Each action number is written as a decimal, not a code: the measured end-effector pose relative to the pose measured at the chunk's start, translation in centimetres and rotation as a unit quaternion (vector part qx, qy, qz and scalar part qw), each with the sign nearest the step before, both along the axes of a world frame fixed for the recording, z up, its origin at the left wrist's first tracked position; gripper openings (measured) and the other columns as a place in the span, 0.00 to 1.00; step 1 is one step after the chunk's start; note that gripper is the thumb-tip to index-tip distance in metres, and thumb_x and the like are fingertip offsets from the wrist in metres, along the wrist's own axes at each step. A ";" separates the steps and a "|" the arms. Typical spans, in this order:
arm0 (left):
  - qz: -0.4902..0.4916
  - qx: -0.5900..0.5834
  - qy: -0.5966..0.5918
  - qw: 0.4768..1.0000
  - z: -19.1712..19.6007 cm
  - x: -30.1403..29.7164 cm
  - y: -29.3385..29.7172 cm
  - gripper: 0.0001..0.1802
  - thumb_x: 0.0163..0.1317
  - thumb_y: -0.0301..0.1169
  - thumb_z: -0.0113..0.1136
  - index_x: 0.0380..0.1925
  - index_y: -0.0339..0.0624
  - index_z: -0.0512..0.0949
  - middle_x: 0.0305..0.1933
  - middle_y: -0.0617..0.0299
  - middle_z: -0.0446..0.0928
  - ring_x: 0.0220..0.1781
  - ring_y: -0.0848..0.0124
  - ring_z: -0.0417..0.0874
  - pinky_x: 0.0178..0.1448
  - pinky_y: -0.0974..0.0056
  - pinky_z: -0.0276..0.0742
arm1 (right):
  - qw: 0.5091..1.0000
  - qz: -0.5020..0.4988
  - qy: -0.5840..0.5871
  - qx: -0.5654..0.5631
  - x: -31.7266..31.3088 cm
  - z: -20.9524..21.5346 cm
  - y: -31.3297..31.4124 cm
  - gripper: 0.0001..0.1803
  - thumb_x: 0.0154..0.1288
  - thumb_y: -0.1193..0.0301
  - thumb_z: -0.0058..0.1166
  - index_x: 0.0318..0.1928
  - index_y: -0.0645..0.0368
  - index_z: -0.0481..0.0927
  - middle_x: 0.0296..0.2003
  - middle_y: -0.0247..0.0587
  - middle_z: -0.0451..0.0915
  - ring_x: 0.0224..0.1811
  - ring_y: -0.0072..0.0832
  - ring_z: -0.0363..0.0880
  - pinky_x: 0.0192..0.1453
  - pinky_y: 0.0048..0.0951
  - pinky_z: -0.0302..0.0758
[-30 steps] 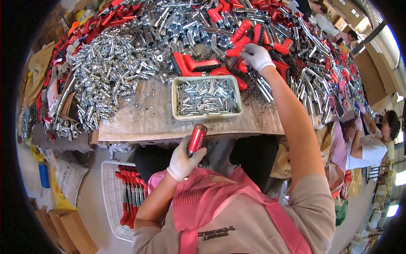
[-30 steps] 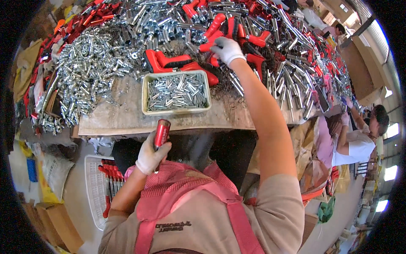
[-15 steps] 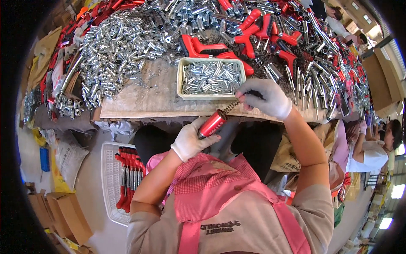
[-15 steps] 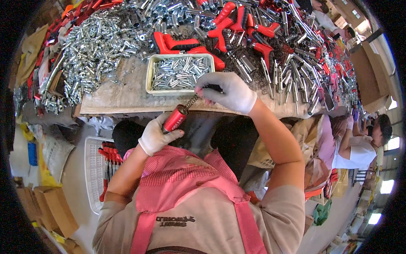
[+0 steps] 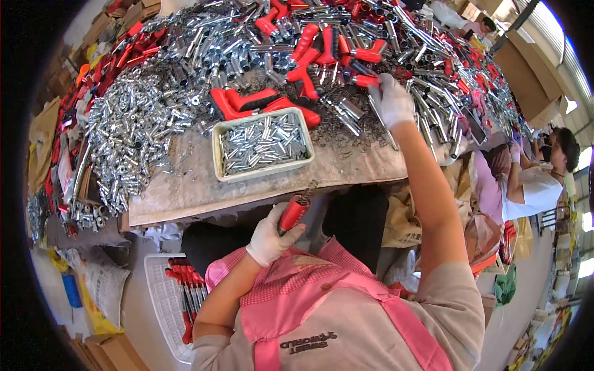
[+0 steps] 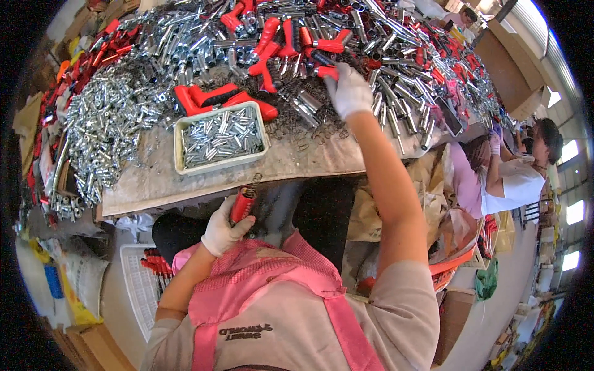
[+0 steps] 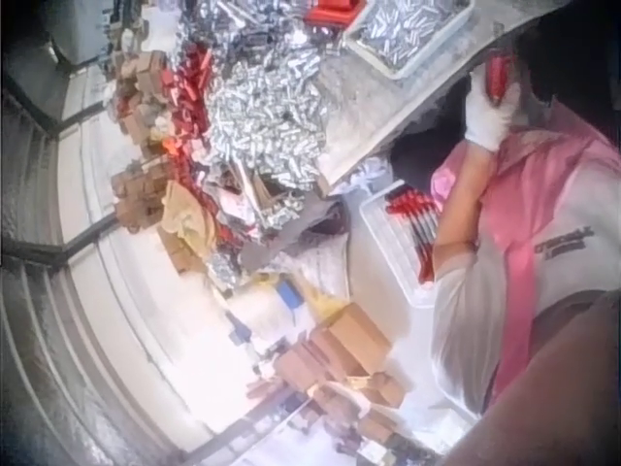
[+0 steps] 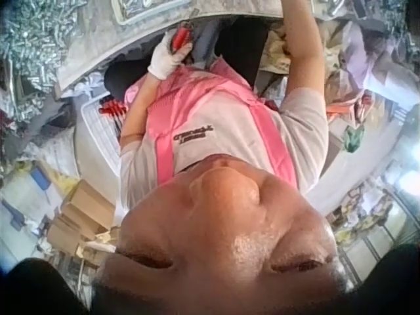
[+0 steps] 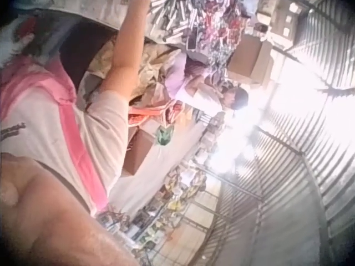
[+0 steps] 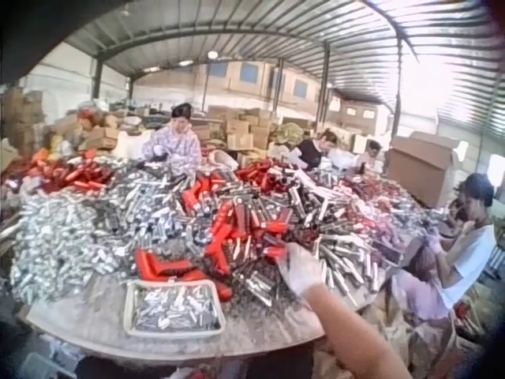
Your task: Assembling hand-powered pumps by inserting springs and pistons into red handles.
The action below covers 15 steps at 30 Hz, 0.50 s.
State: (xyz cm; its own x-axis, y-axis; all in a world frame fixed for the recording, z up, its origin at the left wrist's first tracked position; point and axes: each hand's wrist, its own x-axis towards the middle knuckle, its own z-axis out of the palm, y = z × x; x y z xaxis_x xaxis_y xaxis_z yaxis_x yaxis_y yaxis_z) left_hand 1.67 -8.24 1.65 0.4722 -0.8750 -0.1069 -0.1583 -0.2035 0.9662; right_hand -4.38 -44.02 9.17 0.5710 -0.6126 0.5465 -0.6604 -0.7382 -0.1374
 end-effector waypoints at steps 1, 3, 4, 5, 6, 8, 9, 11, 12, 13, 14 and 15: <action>0.009 -0.014 0.004 1.000 -0.8 -0.1 -0.4 0.26 0.52 0.37 0.66 0.49 0.38 0.71 0.35 0.54 0.77 0.35 0.64 0.78 0.43 0.63 0.73 | 0.993 -0.064 0.094 0.023 0.0 -0.4 -3.1 0.19 0.60 0.55 0.53 0.42 0.58 0.77 0.38 0.50 0.81 0.40 0.46 0.80 0.46 0.41 0.76; 0.024 -0.008 0.016 1.000 -2.1 -0.4 -0.6 0.26 0.52 0.37 0.66 0.49 0.38 0.71 0.34 0.55 0.77 0.35 0.65 0.77 0.43 0.64 0.73 | 0.968 -0.133 0.203 0.059 0.8 -0.5 -4.7 0.24 0.55 0.50 0.56 0.42 0.58 0.78 0.39 0.52 0.81 0.43 0.45 0.80 0.48 0.41 0.76; 0.041 -0.003 0.032 0.999 -2.5 -0.5 -0.6 0.26 0.51 0.37 0.66 0.48 0.37 0.72 0.33 0.56 0.77 0.34 0.67 0.77 0.43 0.64 0.73 | 0.963 -0.142 0.220 0.070 1.4 -0.4 -4.4 0.26 0.53 0.48 0.58 0.42 0.58 0.79 0.40 0.52 0.80 0.45 0.45 0.80 0.49 0.40 0.76; 0.047 0.001 0.057 0.997 -2.7 -0.5 -0.6 0.25 0.51 0.37 0.67 0.47 0.37 0.73 0.33 0.57 0.76 0.33 0.68 0.76 0.43 0.64 0.73 | 0.963 -0.146 0.207 0.093 1.8 -0.1 -4.3 0.27 0.50 0.49 0.60 0.42 0.58 0.79 0.41 0.52 0.80 0.45 0.44 0.80 0.50 0.40 0.75; 0.049 0.003 0.058 0.997 -2.7 -0.6 -0.5 0.25 0.51 0.37 0.67 0.47 0.37 0.73 0.33 0.57 0.76 0.33 0.68 0.76 0.43 0.64 0.73 | 0.965 -0.155 0.186 0.099 1.9 -0.3 -4.6 0.27 0.47 0.50 0.61 0.41 0.58 0.80 0.41 0.51 0.81 0.45 0.43 0.80 0.50 0.39 0.76; 0.026 -0.022 0.033 0.999 -2.6 -0.7 -0.5 0.21 0.55 0.28 0.63 0.49 0.37 0.69 0.23 0.67 0.70 0.16 0.80 0.68 0.21 0.71 0.64 | 0.967 -0.162 0.141 0.135 1.7 -0.5 -5.3 0.28 0.42 0.51 0.61 0.41 0.59 0.80 0.41 0.50 0.81 0.46 0.44 0.80 0.52 0.39 0.75; 0.057 -0.005 0.052 0.997 -2.2 -0.7 -0.3 0.24 0.50 0.37 0.68 0.45 0.37 0.74 0.32 0.57 0.77 0.33 0.68 0.76 0.43 0.65 0.73 | 0.971 -0.157 0.113 0.141 1.5 -0.1 -4.9 0.30 0.42 0.51 0.60 0.42 0.59 0.79 0.42 0.51 0.81 0.46 0.45 0.79 0.53 0.39 0.74; 0.070 0.018 0.021 0.997 -0.7 -0.6 0.2 0.24 0.49 0.36 0.68 0.44 0.37 0.74 0.33 0.56 0.77 0.34 0.68 0.76 0.44 0.65 0.73 | 0.977 -0.131 0.029 0.164 0.7 -0.2 -4.2 0.34 0.42 0.50 0.59 0.48 0.59 0.74 0.43 0.54 0.79 0.48 0.47 0.78 0.55 0.40 0.71; 0.070 0.022 -0.008 0.997 -0.6 -0.3 0.5 0.24 0.50 0.37 0.68 0.44 0.36 0.74 0.32 0.55 0.77 0.33 0.68 0.76 0.43 0.65 0.73 | 0.985 -0.124 -0.032 0.119 0.5 -0.9 -4.3 0.35 0.43 0.50 0.58 0.49 0.59 0.71 0.42 0.57 0.79 0.48 0.48 0.78 0.55 0.40 0.71; 0.076 0.026 -0.015 0.997 -0.8 -0.1 0.7 0.24 0.50 0.37 0.68 0.44 0.36 0.74 0.31 0.56 0.77 0.32 0.67 0.77 0.42 0.65 0.73 | 0.985 -0.101 -0.055 0.128 0.2 -1.1 -4.8 0.36 0.43 0.50 0.58 0.50 0.60 0.71 0.42 0.58 0.79 0.48 0.49 0.77 0.55 0.41 0.70; 0.083 0.031 -0.022 0.996 -1.0 0.0 0.9 0.24 0.50 0.38 0.68 0.44 0.36 0.74 0.30 0.56 0.78 0.31 0.67 0.77 0.42 0.64 0.74 | 0.984 -0.078 -0.077 0.137 0.0 -1.3 -5.2 0.36 0.44 0.50 0.57 0.51 0.60 0.70 0.42 0.60 0.78 0.47 0.50 0.77 0.55 0.42 0.70; 0.091 0.031 -0.031 0.995 -1.3 0.2 1.1 0.24 0.51 0.39 0.67 0.44 0.36 0.74 0.29 0.56 0.78 0.30 0.66 0.77 0.40 0.64 0.74 | 0.980 -0.078 -0.002 0.183 0.2 -0.3 -5.1 0.35 0.44 0.51 0.57 0.50 0.62 0.70 0.42 0.60 0.78 0.47 0.51 0.77 0.55 0.43 0.70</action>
State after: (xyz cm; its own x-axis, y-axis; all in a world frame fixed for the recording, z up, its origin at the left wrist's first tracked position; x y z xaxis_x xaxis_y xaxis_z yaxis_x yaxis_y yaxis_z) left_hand 1.89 -7.16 0.34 0.6295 -0.7670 -0.1238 -0.1715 -0.2926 0.9407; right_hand -4.15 -49.16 8.83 0.4529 -0.8477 0.2761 -0.7603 -0.5290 -0.3770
